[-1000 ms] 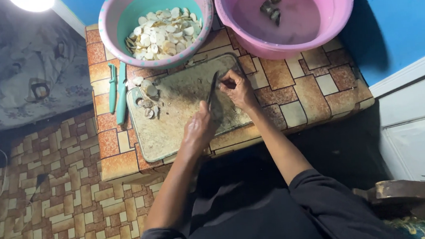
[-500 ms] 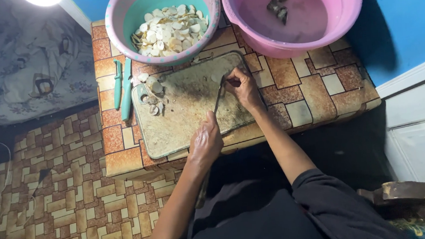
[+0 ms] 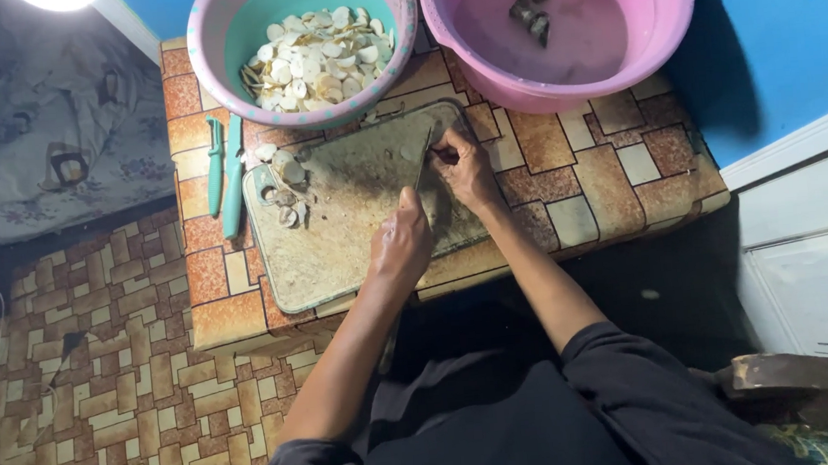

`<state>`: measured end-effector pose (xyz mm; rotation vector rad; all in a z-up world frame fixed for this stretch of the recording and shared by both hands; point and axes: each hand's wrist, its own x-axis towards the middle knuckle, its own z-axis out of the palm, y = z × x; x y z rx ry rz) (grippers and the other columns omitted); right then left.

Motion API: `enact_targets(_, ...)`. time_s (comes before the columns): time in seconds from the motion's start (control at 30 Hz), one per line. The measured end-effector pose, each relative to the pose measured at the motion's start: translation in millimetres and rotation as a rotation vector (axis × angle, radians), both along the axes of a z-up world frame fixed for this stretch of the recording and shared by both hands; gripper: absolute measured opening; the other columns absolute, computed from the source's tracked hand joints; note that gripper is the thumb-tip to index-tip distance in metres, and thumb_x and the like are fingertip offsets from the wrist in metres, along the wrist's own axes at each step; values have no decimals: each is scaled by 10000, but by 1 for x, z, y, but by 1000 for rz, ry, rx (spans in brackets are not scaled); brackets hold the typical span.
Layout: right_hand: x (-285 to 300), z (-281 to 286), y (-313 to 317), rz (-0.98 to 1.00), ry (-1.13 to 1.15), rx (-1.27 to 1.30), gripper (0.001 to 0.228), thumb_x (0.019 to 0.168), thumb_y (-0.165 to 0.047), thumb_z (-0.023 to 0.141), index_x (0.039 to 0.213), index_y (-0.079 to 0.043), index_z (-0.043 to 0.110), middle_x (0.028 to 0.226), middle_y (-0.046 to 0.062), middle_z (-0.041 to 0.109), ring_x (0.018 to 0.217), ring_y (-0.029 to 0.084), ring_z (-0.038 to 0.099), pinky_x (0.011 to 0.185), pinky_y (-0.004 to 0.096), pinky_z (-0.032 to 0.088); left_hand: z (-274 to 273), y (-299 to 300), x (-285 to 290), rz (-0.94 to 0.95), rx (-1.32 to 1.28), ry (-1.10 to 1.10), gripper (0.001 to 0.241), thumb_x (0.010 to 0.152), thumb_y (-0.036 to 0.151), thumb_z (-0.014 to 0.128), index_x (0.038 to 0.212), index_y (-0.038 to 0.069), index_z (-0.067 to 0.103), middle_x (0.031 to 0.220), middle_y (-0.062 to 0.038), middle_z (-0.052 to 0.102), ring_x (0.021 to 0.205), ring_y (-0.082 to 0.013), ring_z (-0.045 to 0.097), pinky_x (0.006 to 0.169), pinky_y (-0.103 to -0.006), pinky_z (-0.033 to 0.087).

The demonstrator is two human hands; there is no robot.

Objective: Slicing plantains on a wooden cutting board and placing the slices into a bowl of water.

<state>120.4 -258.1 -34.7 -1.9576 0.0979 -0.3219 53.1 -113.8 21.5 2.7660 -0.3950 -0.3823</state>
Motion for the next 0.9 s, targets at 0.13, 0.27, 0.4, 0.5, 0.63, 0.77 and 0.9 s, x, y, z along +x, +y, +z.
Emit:
enact_targets(0.13,5,-8,-3,14,-10,-13,87,821,-153,668,874,-110,615,786,95,623,757,210,646,674,339,527,0,-5,1,10,45,-42,184,824,39,434,983,85,355,793,-230,625,747,-420,662,630,-508,546)
enact_targets(0.27,5,-14,-4,5,-19,-34,114,809,-188,678,882,-121,622,802,103,644,786,232,648,696,363,517,-8,-12,7,9,32,-83,198,826,99,468,993,77,364,799,-227,625,759,-412,663,637,-500,542)
enact_targets(0.4,-1,-20,-6,-8,36,-38,202,783,-269,696,907,-128,620,816,111,655,812,261,653,714,380,521,-1,-17,10,-19,-34,-28,284,837,104,481,1085,19,371,862,-264,626,848,-435,649,712,-524,525)
enact_targets(0.5,1,-12,-5,-18,32,25,151,794,-238,687,910,-157,635,816,64,667,805,198,653,713,342,522,50,-16,4,27,-25,27,358,832,230,500,1112,60,356,857,-216,636,835,-410,656,685,-522,528)
enact_targets(0.63,-6,4,-3,30,34,78,169,773,-212,695,922,-154,642,854,74,680,845,204,652,752,347,517,39,9,7,-2,-49,137,558,830,245,536,1251,-31,295,977,-305,608,963,-459,606,793,-569,483)
enact_targets(0.77,-10,12,4,-25,46,76,157,765,-208,693,909,-160,654,825,66,679,835,202,653,749,345,520,23,15,-3,57,-89,169,356,796,162,533,1081,107,328,886,-220,630,907,-429,629,763,-532,505)
enact_targets(0.9,-4,7,8,-78,62,33,136,764,-207,712,875,-156,651,822,73,685,850,221,664,750,356,524,23,17,-21,3,-84,55,303,789,13,499,1013,109,320,820,-228,614,810,-447,644,657,-526,528)
